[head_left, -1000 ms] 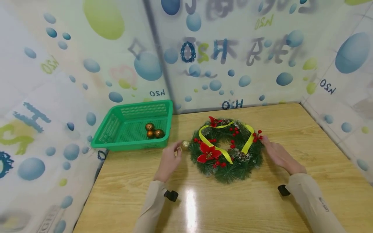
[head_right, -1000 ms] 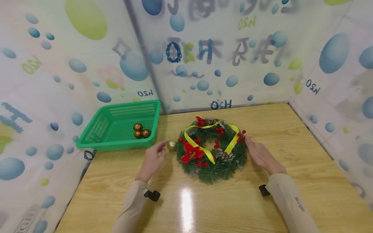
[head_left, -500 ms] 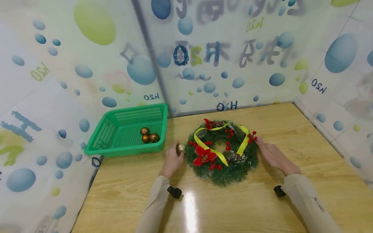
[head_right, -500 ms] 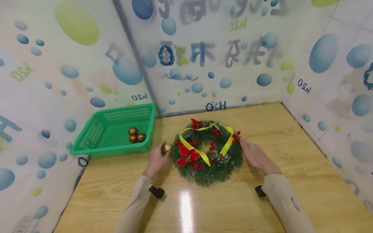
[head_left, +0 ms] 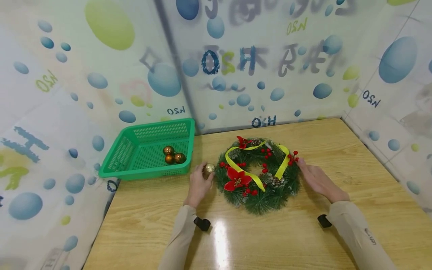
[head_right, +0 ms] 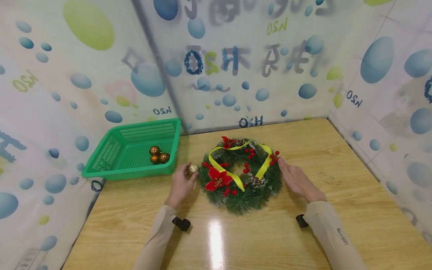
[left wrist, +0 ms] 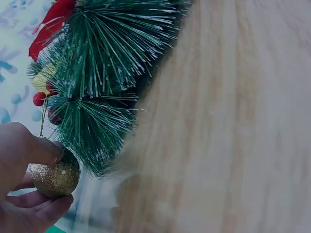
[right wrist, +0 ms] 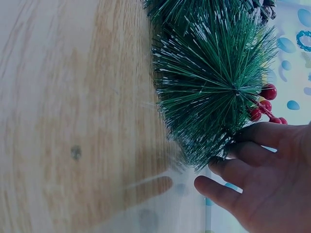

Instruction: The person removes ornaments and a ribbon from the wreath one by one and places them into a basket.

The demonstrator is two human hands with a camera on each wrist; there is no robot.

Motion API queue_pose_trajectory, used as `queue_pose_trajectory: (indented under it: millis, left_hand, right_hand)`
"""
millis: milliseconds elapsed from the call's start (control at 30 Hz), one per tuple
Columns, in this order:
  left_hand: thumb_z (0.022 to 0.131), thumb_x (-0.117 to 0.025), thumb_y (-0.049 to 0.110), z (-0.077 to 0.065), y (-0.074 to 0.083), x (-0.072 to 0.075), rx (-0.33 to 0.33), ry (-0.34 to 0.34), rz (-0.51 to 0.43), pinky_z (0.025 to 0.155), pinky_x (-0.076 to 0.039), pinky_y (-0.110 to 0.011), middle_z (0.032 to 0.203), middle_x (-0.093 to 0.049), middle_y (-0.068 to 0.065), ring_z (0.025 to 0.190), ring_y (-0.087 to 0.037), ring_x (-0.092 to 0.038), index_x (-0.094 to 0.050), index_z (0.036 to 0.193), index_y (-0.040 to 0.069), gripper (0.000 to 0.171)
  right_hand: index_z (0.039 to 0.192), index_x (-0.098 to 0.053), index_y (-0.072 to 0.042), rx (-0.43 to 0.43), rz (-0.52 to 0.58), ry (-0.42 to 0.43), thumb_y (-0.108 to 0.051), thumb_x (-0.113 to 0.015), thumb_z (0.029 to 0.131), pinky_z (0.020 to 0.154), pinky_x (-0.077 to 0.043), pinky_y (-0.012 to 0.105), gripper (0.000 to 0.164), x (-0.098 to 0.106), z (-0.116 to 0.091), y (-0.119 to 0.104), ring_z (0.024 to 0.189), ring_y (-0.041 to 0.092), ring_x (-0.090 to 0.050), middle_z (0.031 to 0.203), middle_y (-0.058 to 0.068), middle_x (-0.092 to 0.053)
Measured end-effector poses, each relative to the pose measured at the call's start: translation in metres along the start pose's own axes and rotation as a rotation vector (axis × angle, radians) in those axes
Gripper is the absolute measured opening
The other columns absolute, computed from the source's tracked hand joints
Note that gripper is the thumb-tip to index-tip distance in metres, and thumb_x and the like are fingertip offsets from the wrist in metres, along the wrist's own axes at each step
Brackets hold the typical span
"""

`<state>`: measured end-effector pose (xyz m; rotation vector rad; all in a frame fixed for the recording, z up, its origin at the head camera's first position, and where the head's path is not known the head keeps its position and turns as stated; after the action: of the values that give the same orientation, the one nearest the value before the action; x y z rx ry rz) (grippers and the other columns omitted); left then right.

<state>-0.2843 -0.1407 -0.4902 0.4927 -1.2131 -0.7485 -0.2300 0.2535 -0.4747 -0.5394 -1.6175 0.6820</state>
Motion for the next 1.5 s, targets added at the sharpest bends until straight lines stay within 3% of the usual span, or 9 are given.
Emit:
queue_pose_trajectory:
  millis: [100,167,233,333,400,1000,1167,1233,1500]
  left_hand:
    - [0.092,-0.073,0.007,0.001,0.007,0.002,-0.017,0.006,-0.024,0.094,-0.059,-0.047,0.124,-0.061,-0.027,0.112,-0.041,-0.065,-0.056,0.136,-0.009,0.05]
    - [0.092,-0.074,0.006,0.001,0.014,0.004,-0.04,0.005,-0.026,0.094,-0.06,-0.044,0.123,-0.061,-0.027,0.112,-0.04,-0.065,-0.056,0.136,-0.011,0.05]
    - [0.091,-0.074,0.006,0.002,0.02,0.006,-0.062,0.002,-0.019,0.095,-0.06,-0.043,0.122,-0.061,-0.026,0.111,-0.04,-0.065,-0.055,0.136,-0.011,0.051]
    - [0.091,-0.075,0.008,0.002,0.028,0.007,-0.077,-0.011,-0.002,0.095,-0.06,-0.043,0.122,-0.061,-0.025,0.112,-0.039,-0.065,-0.055,0.137,-0.01,0.053]
    - [0.091,-0.075,0.008,0.002,0.031,0.008,-0.073,-0.017,0.0,0.096,-0.06,-0.042,0.123,-0.061,-0.024,0.112,-0.038,-0.065,-0.054,0.138,-0.009,0.054]
    - [0.092,-0.075,0.013,0.008,0.055,0.014,-0.147,-0.015,0.019,0.094,-0.06,-0.042,0.125,-0.063,-0.022,0.112,-0.036,-0.065,-0.057,0.138,-0.005,0.053]
    - [0.093,-0.074,0.011,0.009,0.051,0.016,-0.115,-0.018,0.005,0.093,-0.06,-0.043,0.127,-0.062,-0.024,0.112,-0.038,-0.065,-0.055,0.138,-0.007,0.053]
    - [0.092,-0.074,0.01,0.008,0.048,0.017,-0.094,-0.017,-0.01,0.092,-0.061,-0.042,0.128,-0.061,-0.026,0.111,-0.038,-0.066,-0.055,0.138,-0.008,0.052]
    - [0.092,-0.074,0.01,0.005,0.037,0.017,-0.06,-0.016,-0.017,0.084,-0.063,-0.042,0.118,-0.064,-0.027,0.102,-0.037,-0.068,-0.056,0.131,-0.012,0.048]
  right_hand:
    - [0.151,-0.031,0.016,0.006,-0.005,0.006,-0.052,-0.008,0.109,0.108,-0.036,0.072,0.083,0.001,0.0,0.001,0.135,0.059,-0.041,0.146,0.044,-0.04]
    - [0.146,-0.039,0.018,-0.002,-0.009,0.009,-0.052,-0.008,0.109,0.102,-0.044,0.067,0.086,0.001,0.001,0.002,0.11,0.056,-0.059,0.116,0.041,-0.06]
    - [0.145,-0.04,0.018,0.0,-0.013,0.011,-0.052,-0.008,0.109,0.101,-0.045,0.066,0.085,0.002,0.001,0.002,0.108,0.056,-0.06,0.114,0.042,-0.06]
    - [0.145,-0.039,0.018,-0.003,-0.01,0.005,-0.052,-0.007,0.109,0.104,-0.041,0.07,0.086,0.001,0.002,0.002,0.114,0.06,-0.056,0.131,0.045,-0.053]
    - [0.151,-0.03,0.016,0.006,-0.005,0.001,-0.052,-0.007,0.109,0.11,-0.033,0.074,0.083,0.0,0.002,0.002,0.137,0.06,-0.037,0.152,0.043,-0.031]
    - [0.152,-0.03,0.013,0.015,0.007,-0.004,-0.051,-0.009,0.109,0.111,-0.032,0.073,0.08,0.0,0.002,0.001,0.138,0.059,-0.035,0.153,0.041,-0.031]
    - [0.153,-0.029,0.012,0.011,0.008,-0.013,-0.052,-0.008,0.109,0.112,-0.031,0.073,0.081,-0.003,0.004,0.002,0.138,0.059,-0.035,0.153,0.041,-0.031]
    - [0.149,-0.037,0.014,0.009,0.004,-0.017,-0.052,-0.007,0.109,0.11,-0.035,0.072,0.083,-0.003,0.005,0.002,0.133,0.059,-0.043,0.143,0.045,-0.043]
    - [0.153,-0.027,0.012,0.015,-0.007,-0.017,-0.051,-0.007,0.109,0.111,-0.031,0.073,0.08,0.0,0.004,0.003,0.138,0.06,-0.035,0.153,0.043,-0.028]
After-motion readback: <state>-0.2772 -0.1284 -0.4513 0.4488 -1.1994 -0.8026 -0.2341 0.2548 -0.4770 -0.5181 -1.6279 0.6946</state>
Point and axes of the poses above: each hand's wrist, its own z-axis towards the middle knuckle, its own x-axis out of the back of the hand, y = z × x, the point moved 4 cm from there along z, towards the middle knuckle
